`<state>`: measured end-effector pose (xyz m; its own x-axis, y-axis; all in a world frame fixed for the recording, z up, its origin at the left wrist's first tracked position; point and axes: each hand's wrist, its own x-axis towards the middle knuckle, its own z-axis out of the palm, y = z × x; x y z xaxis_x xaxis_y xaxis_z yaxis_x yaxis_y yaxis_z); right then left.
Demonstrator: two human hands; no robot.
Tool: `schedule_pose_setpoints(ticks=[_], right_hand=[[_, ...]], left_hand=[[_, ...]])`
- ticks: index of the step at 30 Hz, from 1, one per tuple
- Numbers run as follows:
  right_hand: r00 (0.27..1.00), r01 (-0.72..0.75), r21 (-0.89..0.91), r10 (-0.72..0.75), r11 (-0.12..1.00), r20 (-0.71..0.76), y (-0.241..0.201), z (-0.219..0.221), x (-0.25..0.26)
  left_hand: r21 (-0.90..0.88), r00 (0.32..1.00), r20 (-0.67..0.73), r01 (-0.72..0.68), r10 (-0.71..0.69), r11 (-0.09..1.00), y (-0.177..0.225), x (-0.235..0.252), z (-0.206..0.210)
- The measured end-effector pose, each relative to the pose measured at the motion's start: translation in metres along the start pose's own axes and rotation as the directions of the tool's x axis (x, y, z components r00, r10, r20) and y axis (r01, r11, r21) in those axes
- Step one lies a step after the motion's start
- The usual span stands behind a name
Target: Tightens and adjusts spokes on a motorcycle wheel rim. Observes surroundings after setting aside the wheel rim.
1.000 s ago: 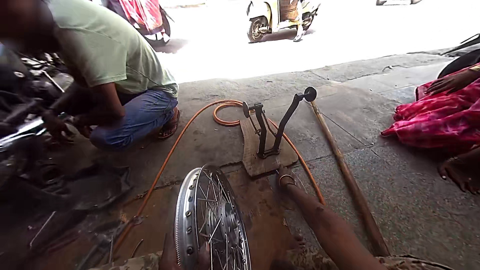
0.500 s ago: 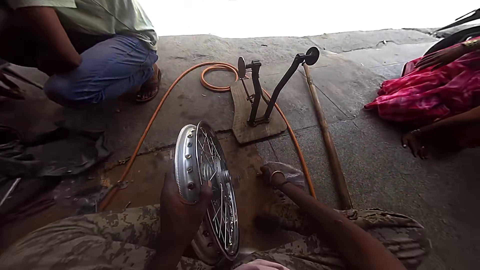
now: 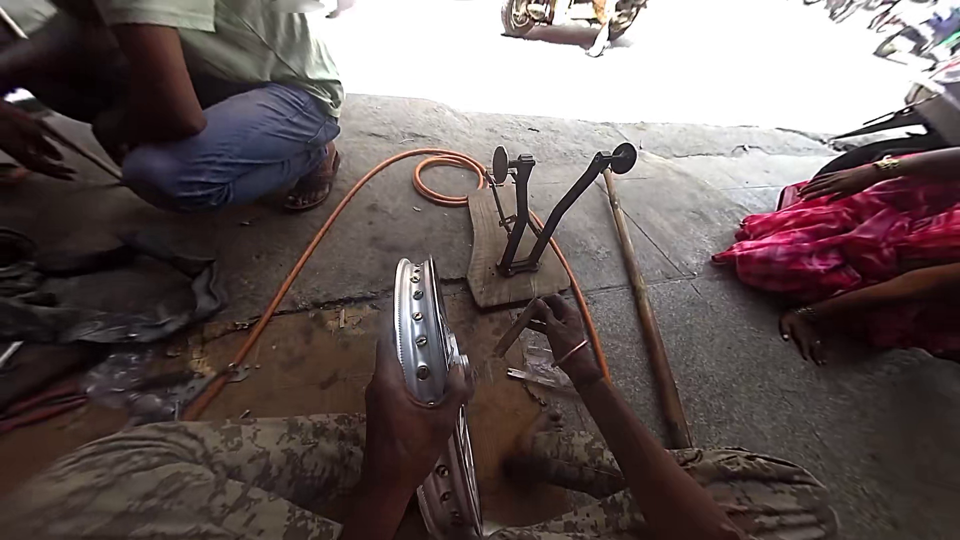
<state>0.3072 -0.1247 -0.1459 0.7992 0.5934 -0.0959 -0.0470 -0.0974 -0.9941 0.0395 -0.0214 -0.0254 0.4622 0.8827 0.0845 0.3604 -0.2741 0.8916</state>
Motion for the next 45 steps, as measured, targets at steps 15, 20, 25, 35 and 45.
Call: schedule_pose_setpoints(ticks=[15,20,25,35,45], right_hand=[[0.697,-0.547,0.493,0.041,0.677,0.716,-0.107,0.065,-0.148],[0.587,-0.597,0.458,-0.031,0.658,0.809,-0.101,0.062,-0.143],[0.583,-0.143,-0.084,0.152,0.986,0.798,-0.079,0.064,-0.149],[0.481,0.292,-0.215,0.051,0.932,0.875,-0.055,0.09,-0.171],[0.416,0.332,-0.127,-0.024,0.935,0.909,-0.092,0.107,-0.144]], left_hand=[[-0.047,1.0,0.011,-0.013,0.014,0.999,-0.035,0.002,-0.051],[-0.068,1.0,0.025,-0.001,0.003,0.998,-0.045,0.003,-0.065],[-0.066,0.998,0.059,-0.006,0.01,0.998,-0.047,-0.006,-0.072],[-0.106,0.995,0.095,-0.007,0.017,0.994,-0.059,-0.01,-0.086],[-0.092,0.998,0.068,0.009,-0.003,0.996,-0.052,-0.026,-0.08]])
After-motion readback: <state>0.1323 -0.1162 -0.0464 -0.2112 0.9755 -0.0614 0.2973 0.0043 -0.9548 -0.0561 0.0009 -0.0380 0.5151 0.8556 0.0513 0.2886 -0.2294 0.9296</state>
